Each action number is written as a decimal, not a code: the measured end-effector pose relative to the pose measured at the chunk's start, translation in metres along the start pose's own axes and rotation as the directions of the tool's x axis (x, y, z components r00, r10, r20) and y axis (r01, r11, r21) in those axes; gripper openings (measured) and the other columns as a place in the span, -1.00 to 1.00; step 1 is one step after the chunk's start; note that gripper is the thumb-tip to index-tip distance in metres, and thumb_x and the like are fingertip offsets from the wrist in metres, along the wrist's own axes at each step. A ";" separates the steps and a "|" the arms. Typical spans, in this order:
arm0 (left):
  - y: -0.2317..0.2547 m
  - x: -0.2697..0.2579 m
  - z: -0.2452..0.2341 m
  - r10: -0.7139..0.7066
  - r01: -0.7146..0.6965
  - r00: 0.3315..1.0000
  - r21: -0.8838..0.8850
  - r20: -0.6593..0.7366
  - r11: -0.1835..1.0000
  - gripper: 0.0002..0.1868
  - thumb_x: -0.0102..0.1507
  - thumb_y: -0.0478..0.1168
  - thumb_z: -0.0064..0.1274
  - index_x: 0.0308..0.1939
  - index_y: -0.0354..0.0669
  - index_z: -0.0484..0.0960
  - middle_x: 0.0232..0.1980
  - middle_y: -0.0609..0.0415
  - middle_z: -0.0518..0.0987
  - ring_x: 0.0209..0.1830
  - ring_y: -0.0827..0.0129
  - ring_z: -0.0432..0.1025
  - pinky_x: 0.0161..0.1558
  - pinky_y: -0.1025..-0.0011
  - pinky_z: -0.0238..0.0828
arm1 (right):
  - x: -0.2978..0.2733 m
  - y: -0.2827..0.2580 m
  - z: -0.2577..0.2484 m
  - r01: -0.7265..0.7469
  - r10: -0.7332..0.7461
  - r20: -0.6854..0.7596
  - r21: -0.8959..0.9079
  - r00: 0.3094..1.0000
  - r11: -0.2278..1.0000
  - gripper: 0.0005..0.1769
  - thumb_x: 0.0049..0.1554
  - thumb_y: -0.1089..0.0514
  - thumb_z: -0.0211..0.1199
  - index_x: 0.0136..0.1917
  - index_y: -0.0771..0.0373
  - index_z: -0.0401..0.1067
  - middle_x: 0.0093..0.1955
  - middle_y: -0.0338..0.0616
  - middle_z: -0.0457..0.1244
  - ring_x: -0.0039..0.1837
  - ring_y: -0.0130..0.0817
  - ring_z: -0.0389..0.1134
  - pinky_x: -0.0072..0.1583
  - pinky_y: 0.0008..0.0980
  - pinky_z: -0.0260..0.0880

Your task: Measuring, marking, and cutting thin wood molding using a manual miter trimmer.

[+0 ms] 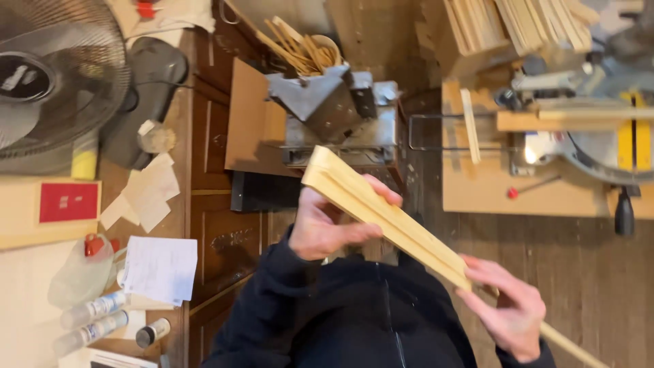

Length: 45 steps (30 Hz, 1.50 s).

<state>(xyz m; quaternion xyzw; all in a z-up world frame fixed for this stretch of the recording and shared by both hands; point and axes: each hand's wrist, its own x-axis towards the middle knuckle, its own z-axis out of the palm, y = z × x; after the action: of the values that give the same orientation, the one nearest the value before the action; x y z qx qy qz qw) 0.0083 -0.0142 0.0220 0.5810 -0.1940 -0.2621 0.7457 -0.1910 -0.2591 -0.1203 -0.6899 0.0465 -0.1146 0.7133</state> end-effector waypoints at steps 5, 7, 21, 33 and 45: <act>0.003 -0.003 0.000 -0.019 0.024 0.999 -0.161 0.033 0.987 -0.53 0.19 -0.49 0.34 0.18 -0.39 0.59 0.16 -0.12 0.64 0.20 0.25 0.56 0.29 0.26 0.55 | -0.005 0.001 0.006 0.071 -0.073 -0.064 -0.035 0.995 0.997 -0.52 -0.11 0.48 0.43 0.12 0.43 0.50 0.21 0.23 0.38 0.31 -0.04 0.44 0.30 -0.19 0.49; 0.003 -0.005 0.000 -0.045 0.054 0.997 -0.171 0.057 0.984 -0.52 0.19 -0.50 0.33 0.19 -0.39 0.58 0.18 -0.12 0.64 0.21 0.25 0.56 0.31 0.26 0.54 | -0.007 0.000 0.005 0.070 -0.072 -0.082 -0.028 0.994 0.997 -0.50 -0.12 0.48 0.44 0.13 0.45 0.49 0.20 0.23 0.37 0.31 -0.04 0.44 0.30 -0.18 0.49; -0.003 -0.006 -0.010 0.001 0.002 0.999 -0.063 0.050 0.998 -0.51 0.18 -0.50 0.35 0.17 -0.39 0.54 0.17 -0.18 0.63 0.22 0.14 0.56 0.25 0.18 0.60 | 0.002 -0.015 0.002 -0.037 0.038 0.001 -0.176 0.999 0.984 -0.53 -0.08 0.42 0.46 0.14 0.40 0.51 0.20 0.18 0.41 0.23 -0.07 0.47 0.25 -0.24 0.48; -0.006 0.001 -0.018 -0.030 0.031 0.994 -0.006 0.103 0.999 -0.53 0.19 -0.45 0.32 0.17 -0.38 0.54 0.15 -0.15 0.62 0.21 0.14 0.55 0.26 0.15 0.58 | 0.004 -0.006 0.001 0.063 -0.065 -0.014 -0.113 0.998 0.992 -0.54 -0.13 0.43 0.50 0.08 0.39 0.55 0.17 0.19 0.40 0.25 -0.05 0.47 0.29 -0.19 0.47; 0.038 -0.003 0.006 0.138 -0.143 0.919 0.016 -0.370 0.990 -0.46 0.26 -0.39 0.29 0.31 -0.38 0.49 0.11 -0.08 0.62 0.13 0.39 0.56 0.20 0.39 0.59 | 0.005 -0.002 0.015 0.136 -0.153 -0.121 -0.137 0.981 0.981 -0.53 -0.10 0.46 0.45 0.12 0.42 0.51 0.21 0.21 0.38 0.29 -0.08 0.45 0.33 -0.24 0.45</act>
<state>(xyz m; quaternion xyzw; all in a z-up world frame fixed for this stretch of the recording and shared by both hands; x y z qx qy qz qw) 0.0084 -0.0099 0.0604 0.6003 -0.0897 -0.0950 0.7891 -0.1833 -0.2455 -0.1176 -0.7268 0.0501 -0.2081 0.6526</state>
